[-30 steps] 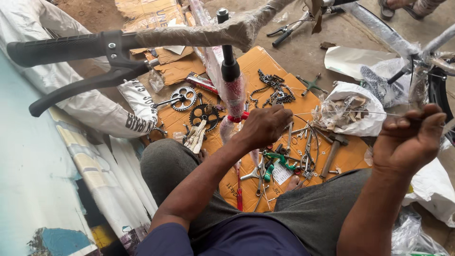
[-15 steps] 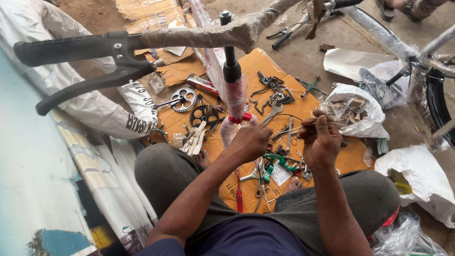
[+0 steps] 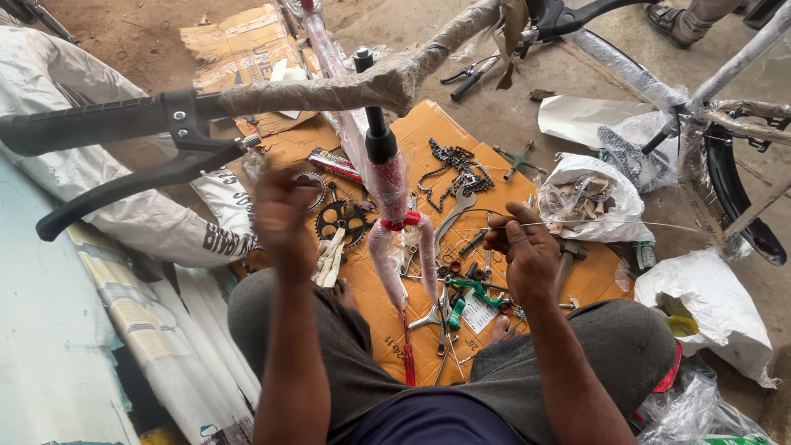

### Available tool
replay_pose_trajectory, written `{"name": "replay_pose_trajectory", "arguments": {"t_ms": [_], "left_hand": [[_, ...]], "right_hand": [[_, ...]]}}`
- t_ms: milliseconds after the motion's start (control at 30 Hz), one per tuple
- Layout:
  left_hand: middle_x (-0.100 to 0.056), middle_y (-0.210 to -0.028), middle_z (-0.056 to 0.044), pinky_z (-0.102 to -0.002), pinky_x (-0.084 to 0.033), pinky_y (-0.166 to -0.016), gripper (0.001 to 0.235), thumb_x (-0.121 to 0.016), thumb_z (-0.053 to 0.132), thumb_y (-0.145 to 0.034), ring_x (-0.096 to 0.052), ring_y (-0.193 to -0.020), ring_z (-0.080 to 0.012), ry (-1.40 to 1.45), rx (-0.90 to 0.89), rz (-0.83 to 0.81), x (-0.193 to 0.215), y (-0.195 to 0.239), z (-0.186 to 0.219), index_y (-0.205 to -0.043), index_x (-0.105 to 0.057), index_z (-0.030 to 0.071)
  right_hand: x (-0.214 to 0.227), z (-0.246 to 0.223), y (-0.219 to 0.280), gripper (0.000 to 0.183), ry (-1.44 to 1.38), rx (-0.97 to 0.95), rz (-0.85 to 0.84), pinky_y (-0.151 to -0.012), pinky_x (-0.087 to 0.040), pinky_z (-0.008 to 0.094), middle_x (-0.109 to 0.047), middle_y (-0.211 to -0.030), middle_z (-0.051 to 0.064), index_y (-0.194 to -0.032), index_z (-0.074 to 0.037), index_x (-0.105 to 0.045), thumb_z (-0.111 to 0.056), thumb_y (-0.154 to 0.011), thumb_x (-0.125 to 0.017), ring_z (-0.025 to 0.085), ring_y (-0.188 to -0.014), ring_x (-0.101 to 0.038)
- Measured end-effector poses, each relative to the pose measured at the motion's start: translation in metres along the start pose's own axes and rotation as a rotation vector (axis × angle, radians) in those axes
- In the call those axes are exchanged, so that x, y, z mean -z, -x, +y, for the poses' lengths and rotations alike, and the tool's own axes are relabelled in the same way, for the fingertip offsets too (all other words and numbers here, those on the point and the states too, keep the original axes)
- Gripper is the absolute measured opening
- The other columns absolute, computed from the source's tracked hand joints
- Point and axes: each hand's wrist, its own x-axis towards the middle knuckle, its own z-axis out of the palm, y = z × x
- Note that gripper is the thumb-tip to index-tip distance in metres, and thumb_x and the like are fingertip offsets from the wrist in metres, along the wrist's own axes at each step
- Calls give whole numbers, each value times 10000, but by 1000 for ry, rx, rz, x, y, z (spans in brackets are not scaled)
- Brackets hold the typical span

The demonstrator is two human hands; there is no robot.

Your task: The person assembles a bicycle by tightening the handlebar stem with a wrench, then routes and secures brake cables to the handlebar levers using a screwdriver. The work is performed on a cardboard sheet on the ground with various tools and parts nearby.

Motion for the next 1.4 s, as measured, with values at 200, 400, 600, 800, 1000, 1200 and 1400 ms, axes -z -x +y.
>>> {"name": "replay_pose_trajectory", "arguments": {"t_ms": [200, 400, 600, 800, 1000, 1200, 1400], "left_hand": [[-522, -1561, -130, -447, -414, -1266, 801, -746, 397, -992, -508, -1436, -259, 473, -337, -195, 1, -48, 66, -1620, -340, 110], [-511, -1516, -207, -535, -417, -1231, 880, -761, 463, -982, -521, -1445, -332, 665, -267, -199, -46, -63, 48, -1638, -236, 200], [-530, -1479, -181, -493, -440, -1201, 1005, -838, 488, -905, -517, -1425, -325, 631, -212, -325, -122, -72, 21, -1653, -215, 241], [-567, -1421, -164, -431, -449, -1153, 903, -880, 416, -885, -571, -1272, -279, 734, -239, -332, -211, -95, -14, -1535, -388, 27], [-636, -1192, -170, -413, -499, -1020, 575, -857, 198, -951, -652, -1100, -274, 770, -95, -316, -285, -99, -44, -1347, -518, -45], [-683, -1128, -156, -344, -529, -996, 468, -837, 97, -926, -656, -1051, -213, 671, 75, -389, -319, -106, -75, -1289, -582, -52], [-638, -1216, -109, -346, -555, -1019, 521, -869, 76, -902, -643, -1091, -181, 708, 73, -434, -340, -99, -89, -1305, -546, 10]], "right_hand": [[-8, 6, 8, 337, 148, 116, -119, -781, -609, 354, -738, -1044, 174, -1368, 53, -585, -99, -1069, -549, 201, -861, -708], [-23, -48, 10, 348, -38, 219, -184, -792, -586, 351, -741, -1000, 171, -1358, 49, -595, -190, -1141, -466, 211, -857, -702], [-52, -116, 0, 316, -132, 411, -208, -843, -590, 365, -726, -1037, 192, -1347, 47, -593, -169, -1145, -483, 235, -931, -707], [-67, -156, -10, 208, -87, 610, -29, -825, -591, 334, -718, -1005, 195, -1319, 14, -578, -118, -1164, -535, 216, -899, -709], [-66, -185, -16, 214, 174, 833, 145, -864, -622, 333, -708, -1091, 180, -1290, 9, -598, -161, -1184, -521, 206, -938, -710], [-50, -220, -60, 203, 670, 1281, 256, -811, -631, 305, -736, -1069, 165, -1257, -7, -626, -165, -1160, -543, 196, -912, -736], [-39, -247, -84, 147, 1102, 1339, 230, -838, -651, 327, -742, -1051, 159, -1228, -3, -618, -109, -1136, -575, 233, -950, -764]]}}
